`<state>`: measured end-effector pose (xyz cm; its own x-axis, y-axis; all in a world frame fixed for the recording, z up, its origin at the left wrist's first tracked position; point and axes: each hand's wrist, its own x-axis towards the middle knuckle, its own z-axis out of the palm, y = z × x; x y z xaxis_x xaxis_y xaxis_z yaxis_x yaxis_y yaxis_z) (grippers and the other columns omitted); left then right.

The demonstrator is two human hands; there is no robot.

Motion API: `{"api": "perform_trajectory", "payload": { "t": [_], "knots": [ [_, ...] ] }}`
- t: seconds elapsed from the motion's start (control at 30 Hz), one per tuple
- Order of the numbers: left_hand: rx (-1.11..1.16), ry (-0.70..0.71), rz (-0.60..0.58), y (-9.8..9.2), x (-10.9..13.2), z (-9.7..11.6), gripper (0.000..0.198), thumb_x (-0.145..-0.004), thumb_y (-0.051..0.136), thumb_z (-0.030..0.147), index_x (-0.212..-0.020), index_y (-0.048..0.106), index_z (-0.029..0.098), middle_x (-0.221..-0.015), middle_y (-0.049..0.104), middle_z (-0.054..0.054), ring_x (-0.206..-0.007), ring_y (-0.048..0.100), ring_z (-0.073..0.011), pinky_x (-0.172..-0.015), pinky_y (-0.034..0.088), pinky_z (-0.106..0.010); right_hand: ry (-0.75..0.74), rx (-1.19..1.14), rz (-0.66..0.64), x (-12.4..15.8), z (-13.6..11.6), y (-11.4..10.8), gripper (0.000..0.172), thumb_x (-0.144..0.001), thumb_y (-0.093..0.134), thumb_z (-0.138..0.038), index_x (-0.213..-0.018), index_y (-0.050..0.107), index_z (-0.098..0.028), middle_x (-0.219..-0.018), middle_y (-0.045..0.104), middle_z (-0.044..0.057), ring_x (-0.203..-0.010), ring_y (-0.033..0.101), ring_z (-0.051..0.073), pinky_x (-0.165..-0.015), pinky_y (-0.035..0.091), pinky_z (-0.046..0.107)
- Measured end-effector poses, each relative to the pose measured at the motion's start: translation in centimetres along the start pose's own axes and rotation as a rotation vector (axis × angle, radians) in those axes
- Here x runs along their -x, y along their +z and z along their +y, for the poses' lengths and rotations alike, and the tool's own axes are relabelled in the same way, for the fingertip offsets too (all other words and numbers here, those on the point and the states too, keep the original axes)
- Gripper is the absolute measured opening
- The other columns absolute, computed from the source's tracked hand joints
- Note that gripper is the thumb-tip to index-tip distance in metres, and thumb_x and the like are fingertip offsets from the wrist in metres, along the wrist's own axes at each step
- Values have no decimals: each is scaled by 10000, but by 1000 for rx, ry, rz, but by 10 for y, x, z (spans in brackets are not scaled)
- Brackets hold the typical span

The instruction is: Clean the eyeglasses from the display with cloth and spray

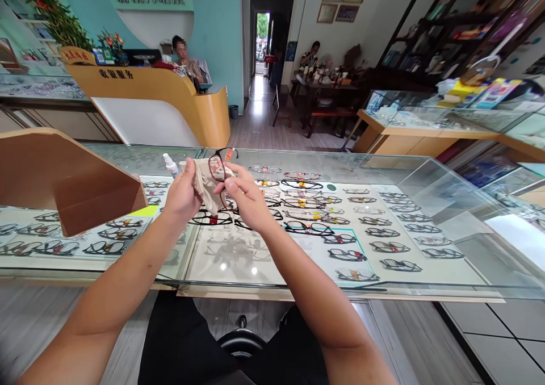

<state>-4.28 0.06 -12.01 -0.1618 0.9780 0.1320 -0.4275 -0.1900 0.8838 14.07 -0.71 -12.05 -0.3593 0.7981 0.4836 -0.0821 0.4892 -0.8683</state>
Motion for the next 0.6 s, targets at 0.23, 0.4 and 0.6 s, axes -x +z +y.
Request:
{"api": "perform_trajectory", "payload": {
  "t": [0.23,0.4,0.6],
  "knots": [
    [227,-48,137,-4,-12,11,421,-1091,697,570,-1101,804,162,-1077,878,-103,-1062,850,-237,-1120,657,-402,27,-174,139,-8,1,-16,517,-1022,665,-726,-840,823,-269,-1561,691,81,-1589,520,341,-1369,345,506],
    [281,-69,192,-5,-16,15,419,-1192,509,445,-1141,790,137,-1159,872,-113,-1215,820,-223,-1172,614,-357,53,-210,145,-11,1,-17,512,-1016,676,-713,-832,813,-256,-1360,762,95,-1456,621,333,-1307,416,485],
    [177,25,-47,0,-4,16,521,-1101,624,634,-1294,791,180,-1425,805,-137,-1357,765,-296,-1154,624,-422,-78,197,156,-4,4,-4,538,-1098,551,-694,-919,820,-264,-1025,778,69,-1081,695,273,-1087,495,466]
  ]
}}
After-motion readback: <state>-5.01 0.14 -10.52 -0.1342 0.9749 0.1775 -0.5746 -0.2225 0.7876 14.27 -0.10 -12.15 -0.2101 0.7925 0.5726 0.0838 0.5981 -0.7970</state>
